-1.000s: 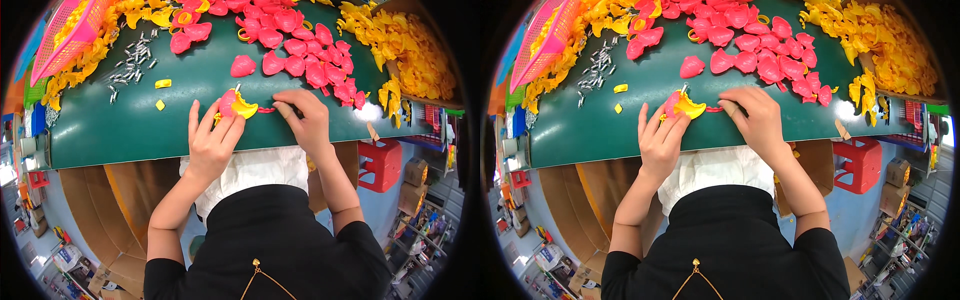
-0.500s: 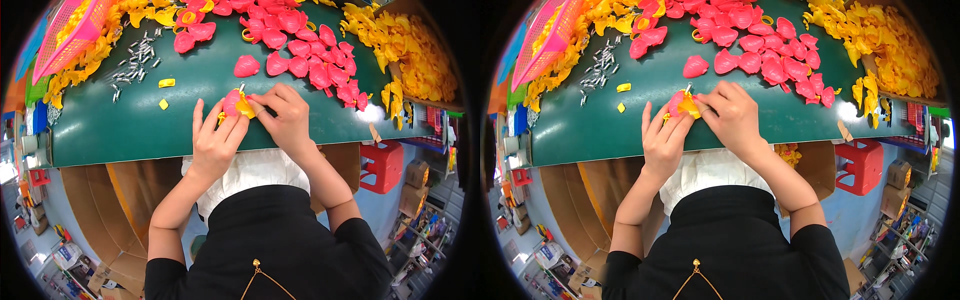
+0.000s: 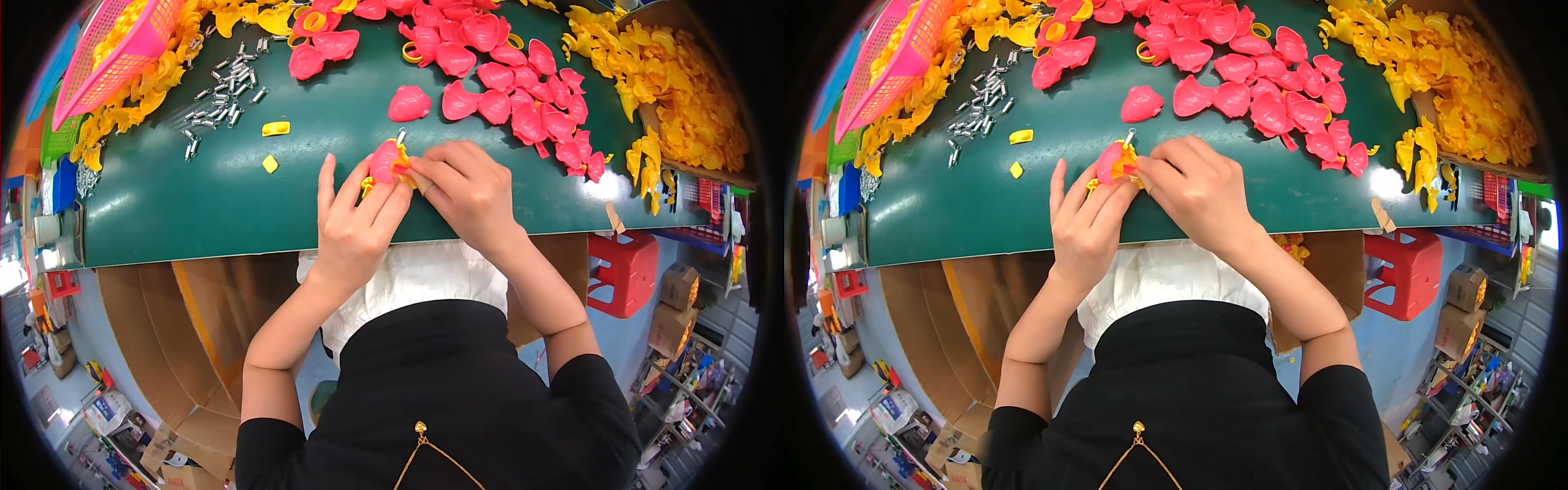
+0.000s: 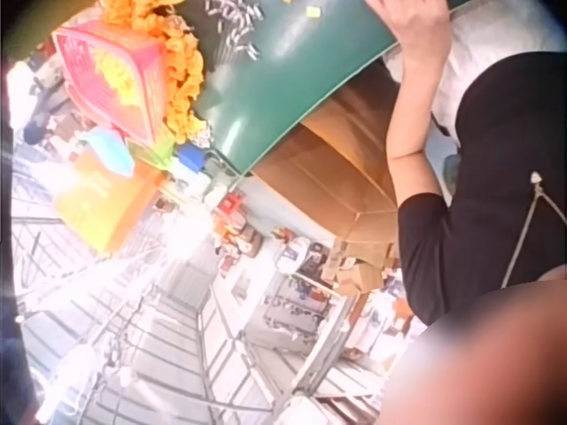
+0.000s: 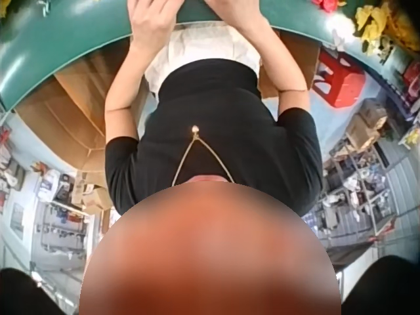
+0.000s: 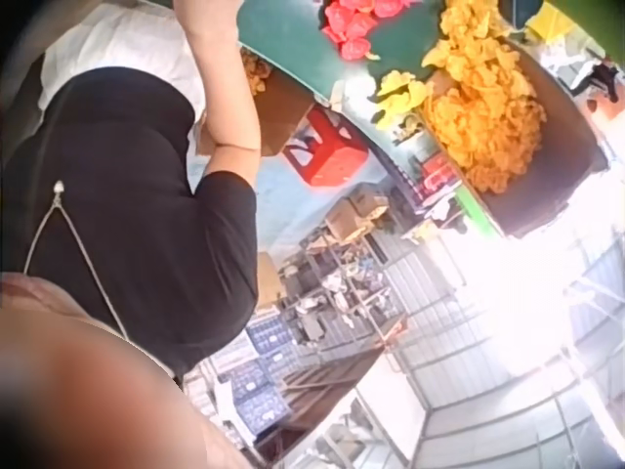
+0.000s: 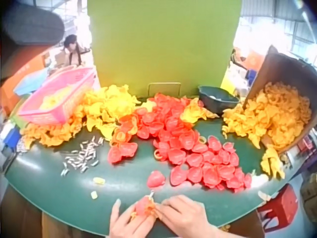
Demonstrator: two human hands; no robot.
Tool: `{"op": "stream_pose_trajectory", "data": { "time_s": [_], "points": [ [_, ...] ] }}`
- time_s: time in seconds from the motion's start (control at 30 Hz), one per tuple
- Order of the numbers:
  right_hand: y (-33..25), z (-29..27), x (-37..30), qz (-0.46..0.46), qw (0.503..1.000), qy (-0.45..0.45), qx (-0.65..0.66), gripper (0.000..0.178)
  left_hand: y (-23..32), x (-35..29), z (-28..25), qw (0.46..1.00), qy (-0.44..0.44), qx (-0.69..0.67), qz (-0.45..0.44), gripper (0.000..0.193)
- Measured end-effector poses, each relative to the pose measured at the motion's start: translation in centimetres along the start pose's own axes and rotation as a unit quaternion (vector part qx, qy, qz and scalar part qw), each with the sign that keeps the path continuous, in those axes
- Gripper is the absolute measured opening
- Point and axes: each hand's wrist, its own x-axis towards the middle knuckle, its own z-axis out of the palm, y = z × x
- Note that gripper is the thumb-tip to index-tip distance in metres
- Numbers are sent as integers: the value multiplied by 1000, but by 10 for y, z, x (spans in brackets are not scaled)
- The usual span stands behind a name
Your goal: Assembling small yellow toy components by attaching pink plastic petal-like accessories and other small parts.
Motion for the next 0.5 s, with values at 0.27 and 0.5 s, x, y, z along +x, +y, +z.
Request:
{"op": "stream_pose_trajectory", "data": {
  "time_s": [0.27,0.5],
  "points": [
    [7,-1,3,53,996,34,65,14,3,4,-3,1000,-6,-6,-18,22],
    [-4,-3,5,44,998,-32,-17,14,1,2,0,1000,-3,-20,-9,21]
  ]
}}
